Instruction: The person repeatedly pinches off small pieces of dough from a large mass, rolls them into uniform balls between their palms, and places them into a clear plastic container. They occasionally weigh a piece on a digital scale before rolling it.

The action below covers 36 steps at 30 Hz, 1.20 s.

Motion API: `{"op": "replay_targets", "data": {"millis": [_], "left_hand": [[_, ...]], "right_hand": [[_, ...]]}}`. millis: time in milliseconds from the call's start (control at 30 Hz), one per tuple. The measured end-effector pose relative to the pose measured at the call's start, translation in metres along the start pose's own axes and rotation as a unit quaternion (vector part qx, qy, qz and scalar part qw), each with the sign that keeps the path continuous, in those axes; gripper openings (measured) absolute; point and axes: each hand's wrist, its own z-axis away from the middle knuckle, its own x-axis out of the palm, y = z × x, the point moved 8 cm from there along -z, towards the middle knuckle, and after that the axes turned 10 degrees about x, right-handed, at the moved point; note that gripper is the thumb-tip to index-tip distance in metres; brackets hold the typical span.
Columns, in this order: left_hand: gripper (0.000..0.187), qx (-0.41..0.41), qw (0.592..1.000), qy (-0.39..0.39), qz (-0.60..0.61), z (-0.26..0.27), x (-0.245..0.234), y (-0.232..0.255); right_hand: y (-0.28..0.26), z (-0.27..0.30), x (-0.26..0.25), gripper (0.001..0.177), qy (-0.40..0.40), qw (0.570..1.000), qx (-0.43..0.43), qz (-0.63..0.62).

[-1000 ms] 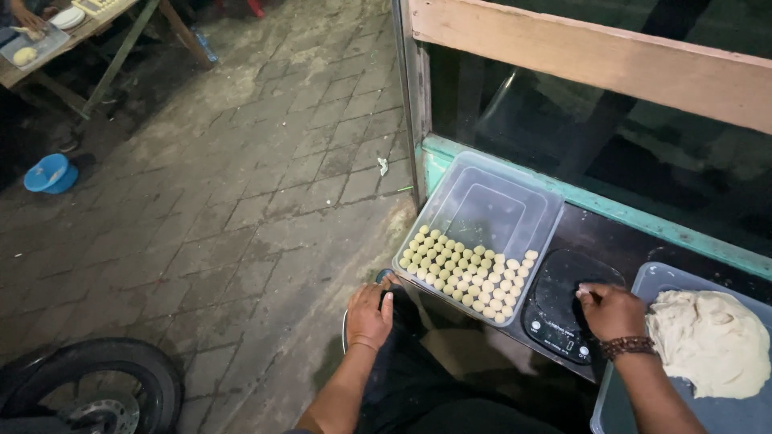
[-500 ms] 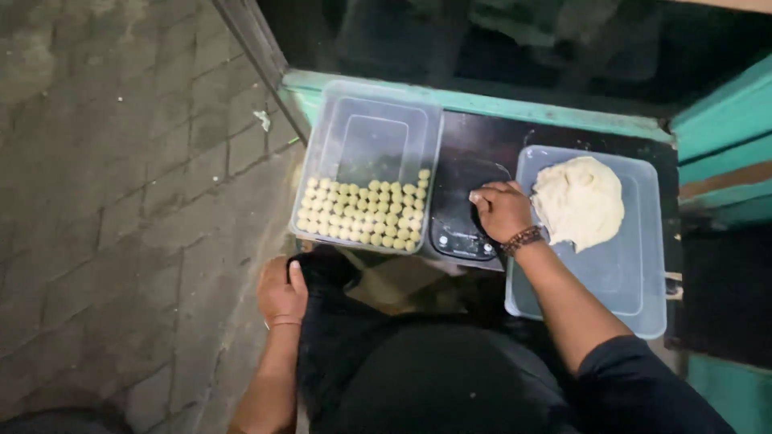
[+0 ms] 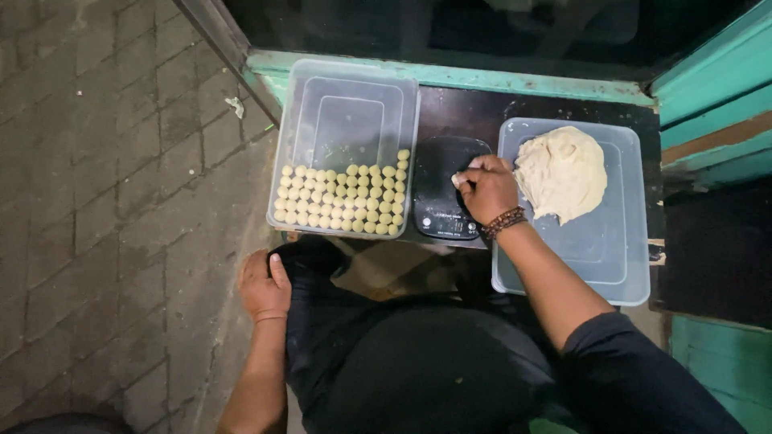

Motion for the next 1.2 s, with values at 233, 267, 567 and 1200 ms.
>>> {"op": "replay_targets", "data": {"millis": [233,267,567,1200], "left_hand": [[0.034,-0.003,1.000,-0.002,0.004,-0.001,-0.004,0.002],[0.034,0.000,1.000,-0.005,0.007,-0.001,-0.003,0.001],[0.035,-0.007,1.000,-0.014,0.015,-0.005,-0.007,0.006],[0.034,0.000,1.000,-0.008,0.017,-0.002,-0.007,0.006]], "right_hand": [[-0.030,0.016,-0.016,0.014,0.032,0.996,-0.086,0.001],[-0.030,0.017,-0.018,0.014,0.029,0.996,-0.081,-0.007],[-0.025,0.018,-0.019,0.007,0.093,0.994,-0.051,-0.018],[0.132,0.071,-0.057,0.023,0.038,0.969,0.186,0.155]]}}
